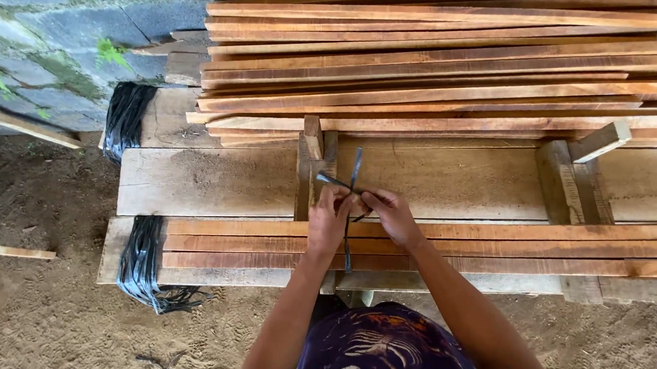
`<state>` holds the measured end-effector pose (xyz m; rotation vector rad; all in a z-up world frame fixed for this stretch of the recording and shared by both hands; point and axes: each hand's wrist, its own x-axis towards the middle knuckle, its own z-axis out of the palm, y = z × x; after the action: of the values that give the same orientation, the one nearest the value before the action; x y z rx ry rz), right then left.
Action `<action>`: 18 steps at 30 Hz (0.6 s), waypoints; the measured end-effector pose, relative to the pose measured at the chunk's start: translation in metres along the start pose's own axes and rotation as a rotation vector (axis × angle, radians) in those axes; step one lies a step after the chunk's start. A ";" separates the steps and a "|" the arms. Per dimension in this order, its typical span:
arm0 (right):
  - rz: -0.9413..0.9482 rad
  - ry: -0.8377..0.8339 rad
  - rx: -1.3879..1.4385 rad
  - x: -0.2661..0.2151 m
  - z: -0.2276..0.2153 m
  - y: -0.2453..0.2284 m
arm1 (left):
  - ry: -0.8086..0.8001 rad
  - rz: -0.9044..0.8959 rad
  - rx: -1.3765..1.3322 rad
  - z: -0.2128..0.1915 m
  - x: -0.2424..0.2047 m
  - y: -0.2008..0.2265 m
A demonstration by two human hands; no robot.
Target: Bundling several long wooden slats together using plastic or wire ties.
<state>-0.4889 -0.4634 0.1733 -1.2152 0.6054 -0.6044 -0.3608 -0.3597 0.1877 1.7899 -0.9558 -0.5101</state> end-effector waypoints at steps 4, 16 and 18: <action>0.022 0.032 0.023 0.006 -0.011 0.019 | -0.057 0.035 0.003 0.013 0.000 -0.016; 0.023 0.023 0.158 0.009 -0.015 0.025 | -0.176 0.134 0.013 -0.011 -0.003 0.033; 0.064 0.105 0.195 0.006 -0.006 0.007 | -0.347 -0.026 -0.071 -0.021 -0.003 0.036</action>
<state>-0.4879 -0.4698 0.1646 -0.9822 0.6555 -0.6608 -0.3612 -0.3516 0.2291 1.6822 -1.1341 -0.8809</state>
